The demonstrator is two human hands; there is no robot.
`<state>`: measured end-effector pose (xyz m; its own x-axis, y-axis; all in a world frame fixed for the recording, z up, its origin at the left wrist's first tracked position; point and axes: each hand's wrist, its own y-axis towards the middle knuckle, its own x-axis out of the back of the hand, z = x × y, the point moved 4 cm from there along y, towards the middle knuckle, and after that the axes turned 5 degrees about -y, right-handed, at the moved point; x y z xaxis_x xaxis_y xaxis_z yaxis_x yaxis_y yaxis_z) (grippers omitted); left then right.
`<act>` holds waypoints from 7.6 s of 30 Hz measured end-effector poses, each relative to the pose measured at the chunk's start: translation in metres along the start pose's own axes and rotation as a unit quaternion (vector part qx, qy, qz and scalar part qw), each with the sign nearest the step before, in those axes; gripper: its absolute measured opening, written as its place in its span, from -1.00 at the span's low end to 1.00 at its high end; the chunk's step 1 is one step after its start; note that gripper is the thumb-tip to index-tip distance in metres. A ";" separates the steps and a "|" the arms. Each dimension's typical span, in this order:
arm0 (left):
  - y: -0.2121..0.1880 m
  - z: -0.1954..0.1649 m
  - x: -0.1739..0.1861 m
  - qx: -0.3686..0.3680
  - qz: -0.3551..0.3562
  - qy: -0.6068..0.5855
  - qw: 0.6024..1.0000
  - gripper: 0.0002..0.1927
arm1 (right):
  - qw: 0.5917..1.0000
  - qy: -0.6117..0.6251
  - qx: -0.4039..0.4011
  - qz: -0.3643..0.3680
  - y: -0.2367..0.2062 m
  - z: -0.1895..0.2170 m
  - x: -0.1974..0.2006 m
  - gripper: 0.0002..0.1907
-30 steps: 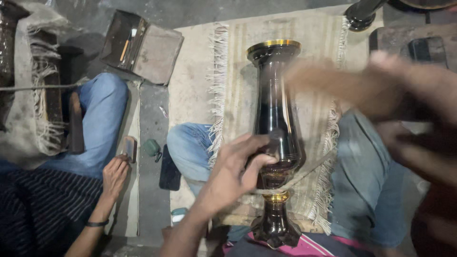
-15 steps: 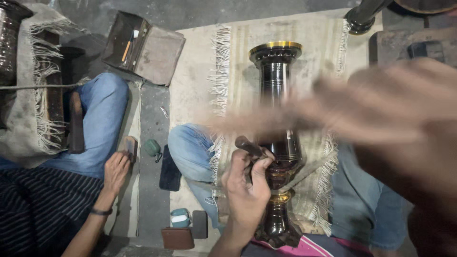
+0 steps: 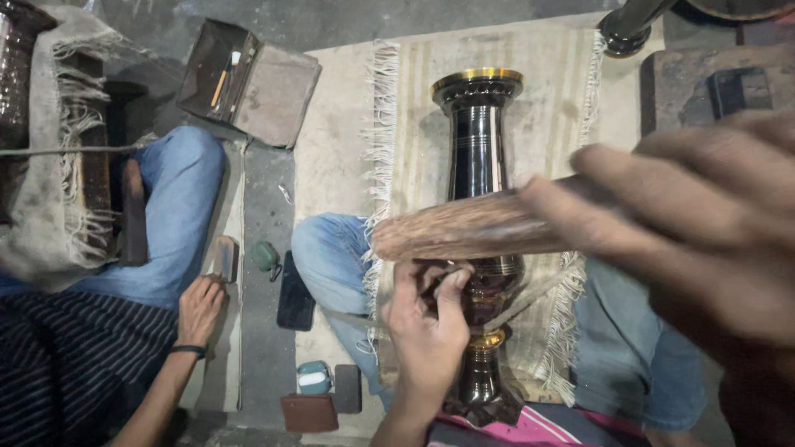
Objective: The person sits on the floor holding a punch against a brass vase and strikes the punch with a wooden mallet, working around the vase's surface to shape and decorate it. The person repositions the punch repeatedly and rotates the vase between hammering sequences.
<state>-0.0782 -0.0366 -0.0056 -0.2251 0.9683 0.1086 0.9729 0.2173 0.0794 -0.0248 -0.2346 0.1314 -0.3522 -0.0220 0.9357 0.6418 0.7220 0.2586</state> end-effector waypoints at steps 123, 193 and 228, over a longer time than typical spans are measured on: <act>0.010 -0.018 0.003 -0.060 0.109 0.072 0.990 -0.85 | 0.982 0.144 -0.080 -0.089 -0.006 -0.017 -0.018 -0.24; 0.058 -0.047 -0.011 -0.176 0.441 0.150 0.867 -0.62 | 0.811 0.340 -0.456 -0.136 -0.139 0.010 -0.090 -0.65; 0.023 -0.012 0.009 -0.039 0.173 0.050 0.983 -0.70 | 0.855 0.294 -0.411 -0.115 -0.103 0.009 -0.090 -0.36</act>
<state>-0.0583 -0.0238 0.0087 0.1099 0.9649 0.2385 0.9861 -0.1359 0.0957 -0.0654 -0.3004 0.0187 -0.2848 -0.6166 0.7340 0.9488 -0.0722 0.3075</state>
